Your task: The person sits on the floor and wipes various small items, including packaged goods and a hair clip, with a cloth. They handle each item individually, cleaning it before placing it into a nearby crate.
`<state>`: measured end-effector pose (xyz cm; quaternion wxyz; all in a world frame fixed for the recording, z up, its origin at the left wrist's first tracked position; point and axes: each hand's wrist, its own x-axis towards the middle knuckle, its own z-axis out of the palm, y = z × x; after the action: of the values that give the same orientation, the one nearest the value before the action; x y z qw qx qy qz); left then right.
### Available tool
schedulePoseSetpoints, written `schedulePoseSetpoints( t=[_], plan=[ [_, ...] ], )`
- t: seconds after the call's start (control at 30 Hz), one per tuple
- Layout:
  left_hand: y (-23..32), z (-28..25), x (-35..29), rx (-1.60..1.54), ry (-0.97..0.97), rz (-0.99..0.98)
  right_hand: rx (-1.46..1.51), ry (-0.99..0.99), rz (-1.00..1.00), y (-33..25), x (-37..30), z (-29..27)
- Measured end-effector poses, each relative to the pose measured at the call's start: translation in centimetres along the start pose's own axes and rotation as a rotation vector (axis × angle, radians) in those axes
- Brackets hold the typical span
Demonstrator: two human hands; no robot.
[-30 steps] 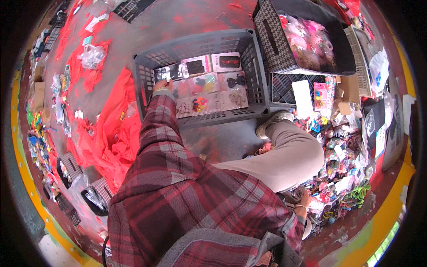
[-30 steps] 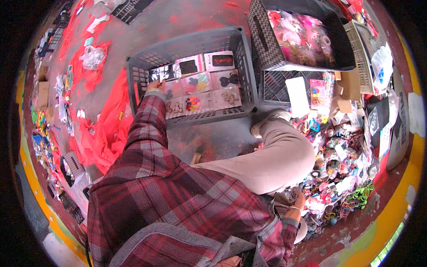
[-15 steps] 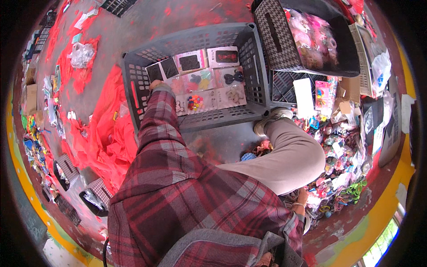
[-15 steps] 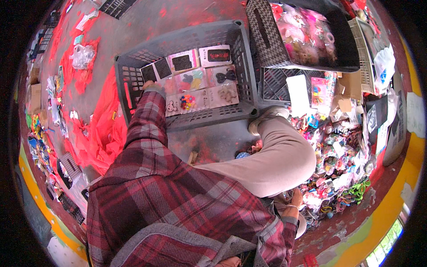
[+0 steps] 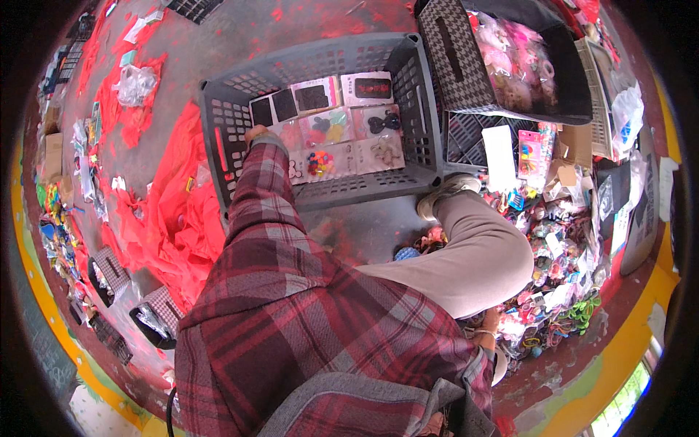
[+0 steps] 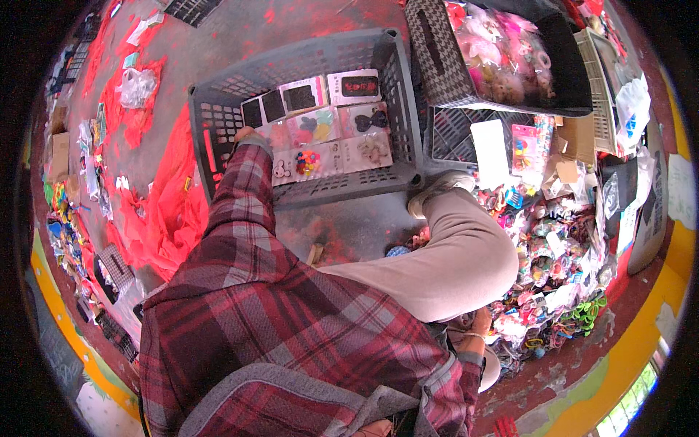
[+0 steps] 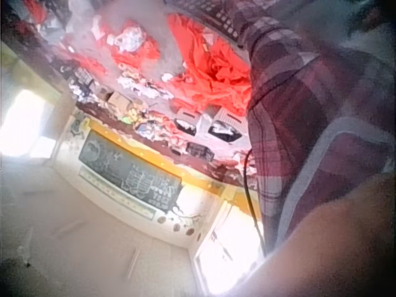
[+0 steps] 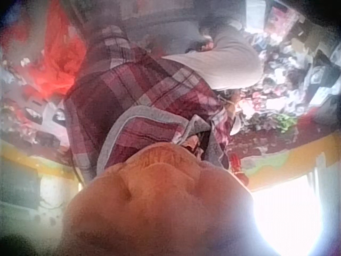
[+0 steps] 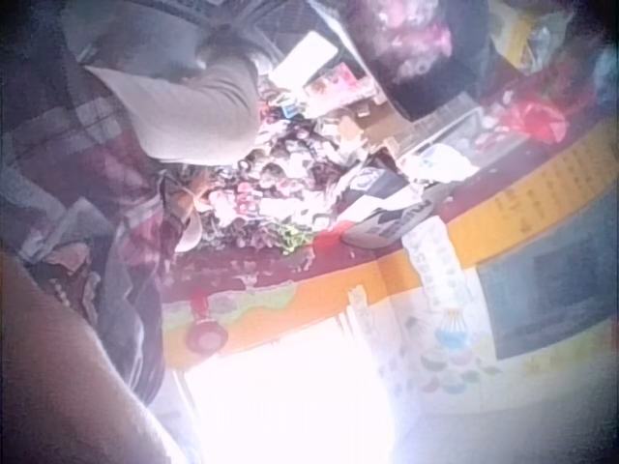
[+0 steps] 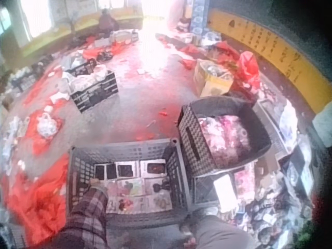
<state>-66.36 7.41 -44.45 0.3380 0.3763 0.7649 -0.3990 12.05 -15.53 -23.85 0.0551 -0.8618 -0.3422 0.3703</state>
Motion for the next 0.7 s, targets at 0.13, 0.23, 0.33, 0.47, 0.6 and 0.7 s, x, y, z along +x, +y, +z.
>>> schedulePoseSetpoints(
  t=[0.13, 0.23, 0.33, 0.47, 0.6, 0.7],
  plan=[
    [-0.6, -1.0, -1.9, -0.435, -0.016, -0.173, 0.015, 0.001, 0.025, -0.3, -0.4, 0.4],
    [0.0, -1.3, -3.3, -0.601, 0.190, -0.173, 0.030, -0.001, 0.038, -0.6, -0.3, 0.5],
    [2.9, 0.7, -3.2, -1.086, 0.933, -0.154, 0.095, 0.009, 0.062, -0.9, -0.8, 0.5],
    [6.2, 0.6, -4.5, -0.365, 1.012, 0.256, 0.158, 0.026, 0.091, -1.0, -1.2, 0.8],
    [7.2, 1.1, -4.0, -0.044, 0.887, 0.468, 0.212, 0.037, 0.114, -1.3, -1.5, 0.8],
    [7.2, 1.2, -4.2, -0.032, 0.734, 0.468, 0.266, 0.040, 0.132, -1.3, -2.0, 1.1]
  ],
)
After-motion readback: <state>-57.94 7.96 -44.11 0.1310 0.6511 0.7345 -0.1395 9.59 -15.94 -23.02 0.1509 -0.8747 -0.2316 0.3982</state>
